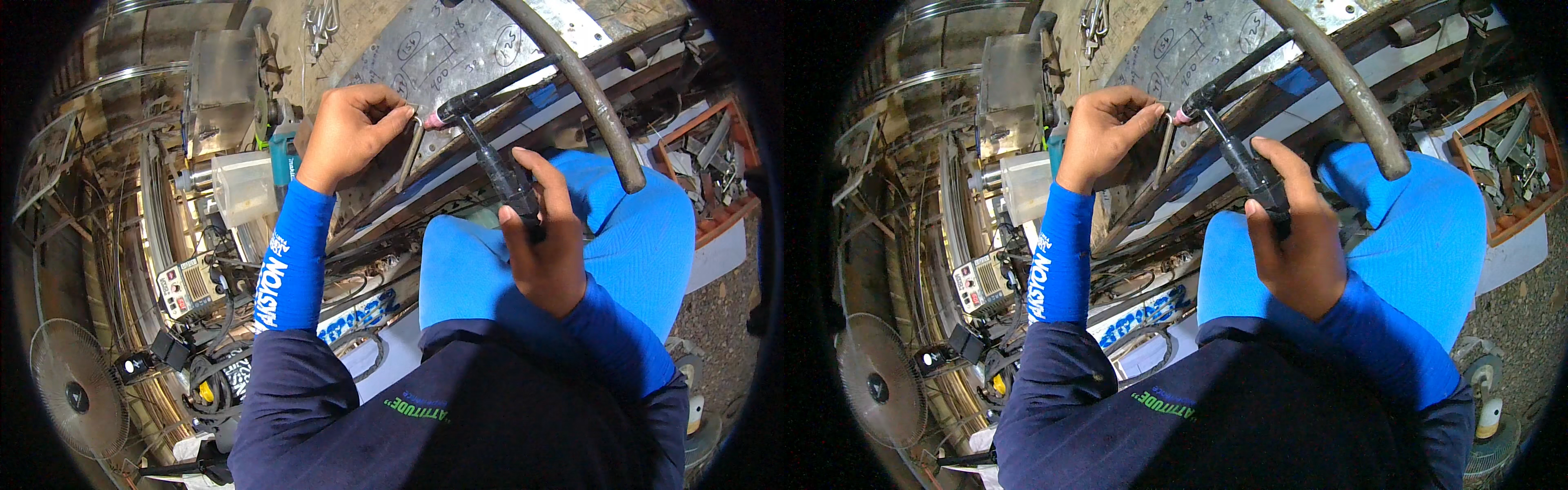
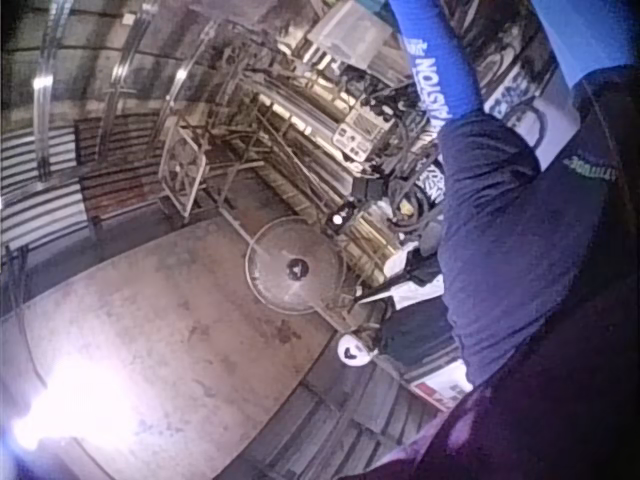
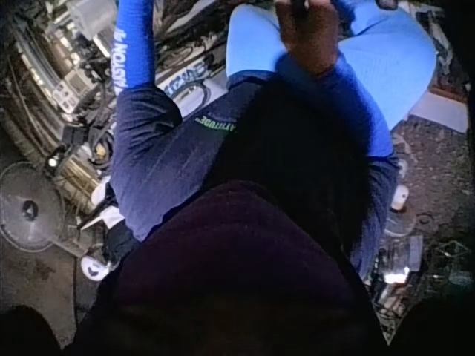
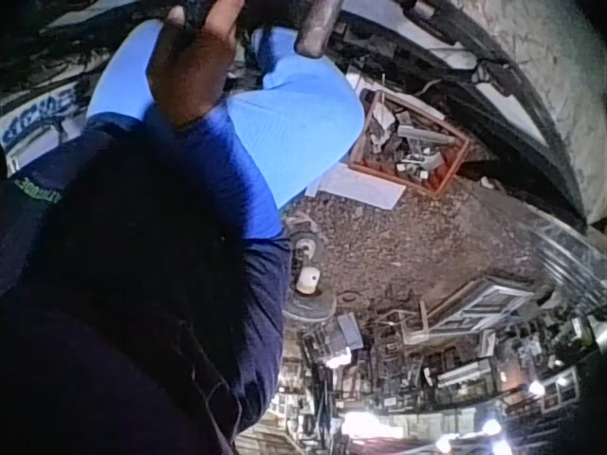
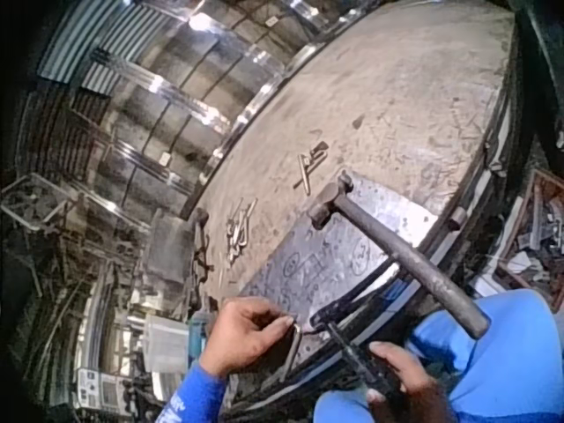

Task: The person sits at a workbench and repeatedly bends small metal rods into hooks using a hammer and anvil. They then use a welding torch to heat and weld the bent ends. The person handles multiple rods one at a time, placing finished hooks on the workbench.

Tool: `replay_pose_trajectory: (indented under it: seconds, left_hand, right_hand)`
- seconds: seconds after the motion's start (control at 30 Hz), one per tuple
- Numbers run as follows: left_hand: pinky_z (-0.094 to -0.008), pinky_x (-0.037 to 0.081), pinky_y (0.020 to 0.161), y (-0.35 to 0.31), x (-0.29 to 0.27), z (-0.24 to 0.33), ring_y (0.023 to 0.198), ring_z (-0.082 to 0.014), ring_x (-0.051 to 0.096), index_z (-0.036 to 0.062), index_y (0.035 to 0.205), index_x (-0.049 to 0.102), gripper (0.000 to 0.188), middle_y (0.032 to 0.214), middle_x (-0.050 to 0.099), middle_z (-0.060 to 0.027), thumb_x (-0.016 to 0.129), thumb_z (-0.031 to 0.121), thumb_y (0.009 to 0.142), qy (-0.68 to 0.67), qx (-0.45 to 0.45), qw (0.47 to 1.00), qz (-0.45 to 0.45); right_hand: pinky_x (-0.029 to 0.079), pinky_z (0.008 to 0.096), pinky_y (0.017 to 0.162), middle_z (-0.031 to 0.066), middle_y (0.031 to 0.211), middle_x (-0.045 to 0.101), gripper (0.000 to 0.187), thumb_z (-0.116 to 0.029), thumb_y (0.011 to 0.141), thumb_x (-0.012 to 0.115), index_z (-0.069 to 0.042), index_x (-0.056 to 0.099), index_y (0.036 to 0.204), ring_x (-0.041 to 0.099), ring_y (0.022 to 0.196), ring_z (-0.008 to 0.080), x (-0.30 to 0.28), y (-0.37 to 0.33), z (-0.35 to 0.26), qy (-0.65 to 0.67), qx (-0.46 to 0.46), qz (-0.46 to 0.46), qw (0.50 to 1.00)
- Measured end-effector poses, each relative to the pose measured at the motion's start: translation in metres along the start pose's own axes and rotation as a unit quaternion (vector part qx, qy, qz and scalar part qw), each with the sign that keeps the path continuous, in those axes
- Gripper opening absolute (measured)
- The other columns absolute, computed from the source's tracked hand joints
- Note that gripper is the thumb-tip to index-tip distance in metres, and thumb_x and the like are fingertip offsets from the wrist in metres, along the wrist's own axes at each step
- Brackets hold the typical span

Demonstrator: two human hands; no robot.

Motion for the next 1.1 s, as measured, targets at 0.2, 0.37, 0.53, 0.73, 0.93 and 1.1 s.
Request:
replay_pose_trajectory:
  seconds: [0.2,0.37,0.53,0.73,0.93,1.1]
  left_hand:
    - [-0.0256,0.054,0.071,0.001,-0.001,-0.002,0.078,-0.0075,0.066,-0.0046,0.100,0.078,0.017,0.086,0.077,-0.0051,0.081,0.011,0.095,0.008,-0.011,1.000,-0.001]
    - [-0.0274,0.052,0.063,0.000,-0.001,-0.004,0.068,-0.0066,0.060,-0.0025,0.093,0.078,0.019,0.074,0.073,-0.0050,0.081,0.016,0.092,-0.026,0.009,0.999,0.029]
    - [-0.0276,0.052,0.063,0.000,-0.002,-0.001,0.068,-0.0068,0.060,-0.0029,0.093,0.078,0.020,0.074,0.073,-0.0053,0.081,0.016,0.092,-0.015,0.015,0.999,0.029]
    - [-0.0275,0.052,0.064,0.000,-0.002,0.001,0.069,-0.0070,0.060,-0.0036,0.093,0.078,0.020,0.075,0.074,-0.0056,0.081,0.016,0.092,-0.022,0.008,0.999,0.028]
    - [-0.0273,0.052,0.064,0.000,-0.002,0.002,0.069,-0.0067,0.060,-0.0036,0.093,0.078,0.020,0.076,0.074,-0.0056,0.081,0.016,0.093,-0.022,0.011,0.999,0.024]
    - [-0.0267,0.053,0.068,0.001,-0.001,-0.003,0.074,-0.0071,0.063,-0.0033,0.097,0.079,0.017,0.081,0.076,-0.0058,0.081,0.013,0.093,-0.017,-0.004,1.000,0.011]
  right_hand:
    - [0.051,0.0410,0.105,0.0293,0.135,0.062,0.052,-0.012,0.103,0.060,0.007,0.047,0.149,0.066,0.120,0.0392,0.001,0.001,0.003,0.011,0.004,0.006,1.000]
    - [0.051,0.0410,0.104,0.0293,0.135,0.062,0.051,-0.011,0.103,0.060,0.007,0.047,0.149,0.066,0.120,0.0392,0.003,-0.001,0.004,0.019,0.013,0.006,1.000]
    - [0.051,0.0411,0.104,0.0289,0.134,0.063,0.051,-0.010,0.103,0.059,0.007,0.047,0.149,0.067,0.119,0.0392,0.003,-0.001,0.002,0.001,0.003,0.004,1.000]
    - [0.052,0.0413,0.103,0.0288,0.134,0.063,0.051,-0.009,0.102,0.060,0.006,0.047,0.150,0.068,0.117,0.0400,0.004,-0.001,0.001,0.009,-0.006,0.008,1.000]
    - [0.052,0.0423,0.103,0.0294,0.134,0.063,0.051,-0.011,0.103,0.060,0.006,0.047,0.149,0.067,0.117,0.0412,0.004,-0.001,-0.002,-0.002,-0.016,0.008,1.000]
    - [0.052,0.0406,0.101,0.0280,0.137,0.061,0.053,-0.011,0.105,0.061,0.006,0.045,0.151,0.067,0.115,0.0357,0.007,-0.003,-0.008,-0.062,-0.115,0.027,0.991]
Point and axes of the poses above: each hand's wrist, its own y-axis towards the middle knuckle, its own x-axis out of the palm, z = x × y, the point moved 8 cm from there along y, towards the middle knuckle
